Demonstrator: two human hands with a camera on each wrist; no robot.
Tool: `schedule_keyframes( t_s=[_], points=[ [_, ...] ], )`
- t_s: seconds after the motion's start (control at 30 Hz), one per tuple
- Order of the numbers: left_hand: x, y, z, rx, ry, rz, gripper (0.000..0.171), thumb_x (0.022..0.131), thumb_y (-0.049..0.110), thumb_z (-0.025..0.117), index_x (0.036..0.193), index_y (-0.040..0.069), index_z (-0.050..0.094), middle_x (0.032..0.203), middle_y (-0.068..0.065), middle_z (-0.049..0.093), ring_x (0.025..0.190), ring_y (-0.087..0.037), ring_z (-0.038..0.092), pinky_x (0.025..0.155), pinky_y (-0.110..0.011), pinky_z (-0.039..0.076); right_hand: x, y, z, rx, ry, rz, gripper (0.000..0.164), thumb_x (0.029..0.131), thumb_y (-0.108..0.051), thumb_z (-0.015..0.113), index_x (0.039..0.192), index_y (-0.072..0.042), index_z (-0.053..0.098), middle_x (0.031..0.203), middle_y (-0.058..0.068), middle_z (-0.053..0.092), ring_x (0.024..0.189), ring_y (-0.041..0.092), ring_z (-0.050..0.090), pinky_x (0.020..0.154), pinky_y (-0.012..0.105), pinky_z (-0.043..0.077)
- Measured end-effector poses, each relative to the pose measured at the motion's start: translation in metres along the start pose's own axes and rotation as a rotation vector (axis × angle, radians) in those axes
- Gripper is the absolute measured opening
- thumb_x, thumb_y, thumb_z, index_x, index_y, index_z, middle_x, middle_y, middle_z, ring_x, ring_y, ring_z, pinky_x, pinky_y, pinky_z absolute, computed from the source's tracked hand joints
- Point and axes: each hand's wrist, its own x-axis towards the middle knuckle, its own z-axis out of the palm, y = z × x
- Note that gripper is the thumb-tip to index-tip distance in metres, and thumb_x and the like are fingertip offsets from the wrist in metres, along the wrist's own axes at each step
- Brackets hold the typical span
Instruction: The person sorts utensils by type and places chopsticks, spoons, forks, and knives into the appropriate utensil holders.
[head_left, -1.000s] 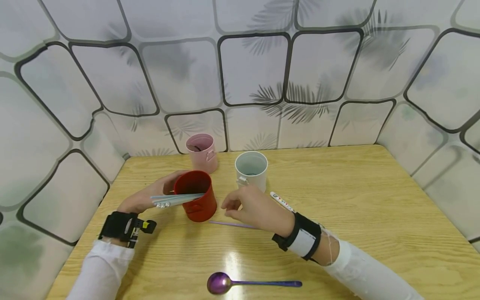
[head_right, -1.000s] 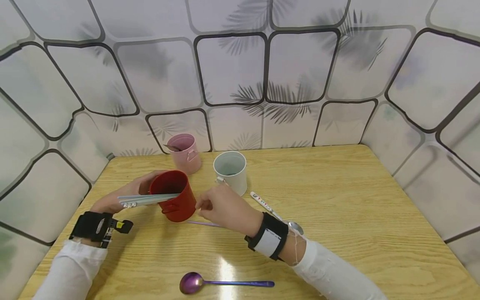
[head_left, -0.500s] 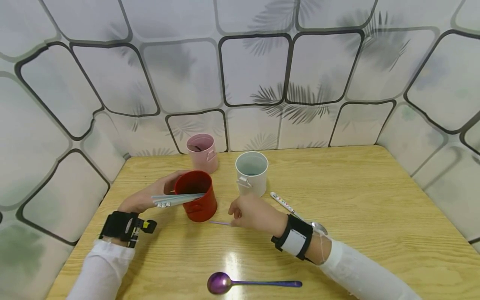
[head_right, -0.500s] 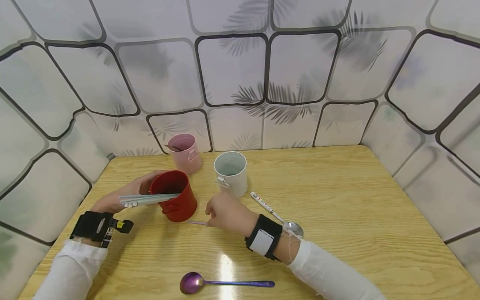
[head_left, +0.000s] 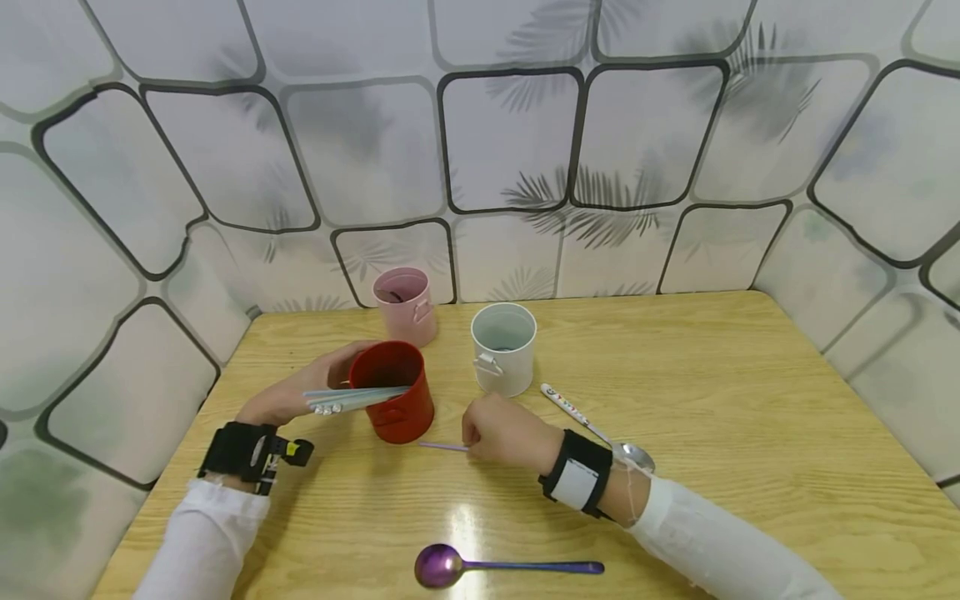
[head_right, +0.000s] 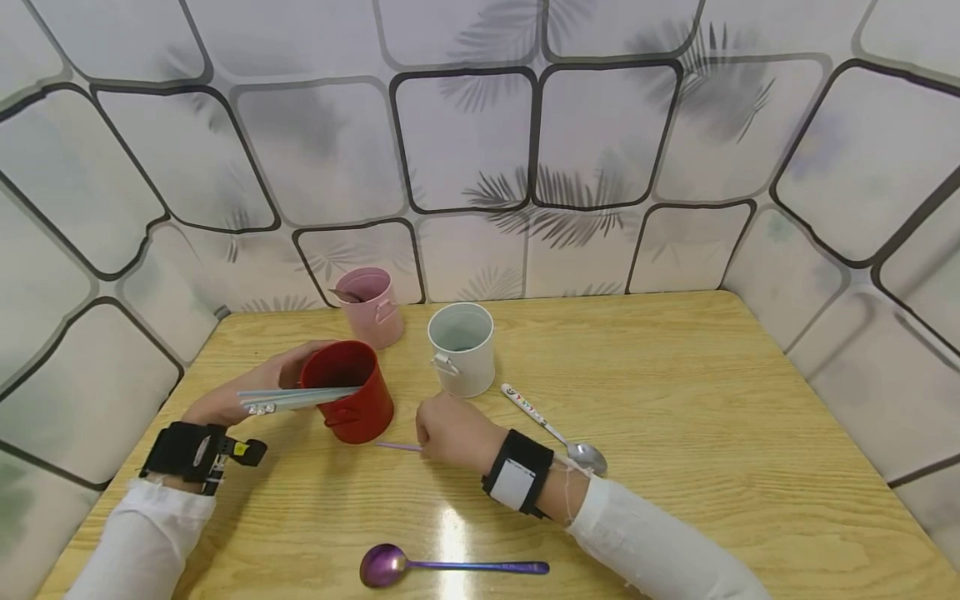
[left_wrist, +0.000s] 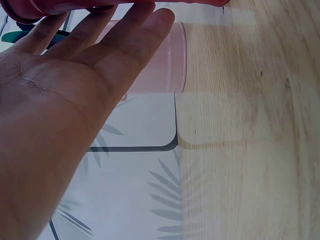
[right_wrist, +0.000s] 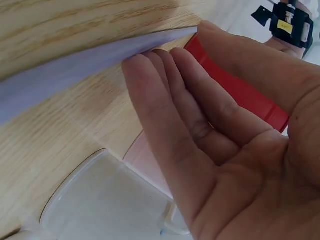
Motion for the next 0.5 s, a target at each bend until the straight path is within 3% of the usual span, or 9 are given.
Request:
schedule_keyframes(
  t_s=[0.23,0.5],
  points=[
    [0.0,-0.003,-0.001,0.001,-0.009,0.027,0.083,0.088,0.002,0.073,0.16,0.005,0.032,0.155,-0.019,0.045,0.141,-0.022,0.046,0.109,-0.035,0.045,0.001,-0.001,0.003,-0.082,0.023,-0.033,0.017,0.076,0.006,0.082,0.077,-0.009,0.073,0.073,-0.004,0.067,0.071,0.009,0.059,0.067,0.023,0.051],
    [-0.001,-0.004,-0.001,-0.001,-0.001,0.014,0.084,0.087,0.002,0.074,0.16,0.006,0.032,0.155,-0.018,0.046,0.14,-0.022,0.047,0.109,-0.035,0.046,0.002,-0.004,0.01,-0.23,0.067,-0.08,0.026,0.074,0.014,0.071,0.07,-0.011,0.068,0.068,-0.006,0.061,0.065,0.008,0.055,0.06,0.021,0.047]
  ],
)
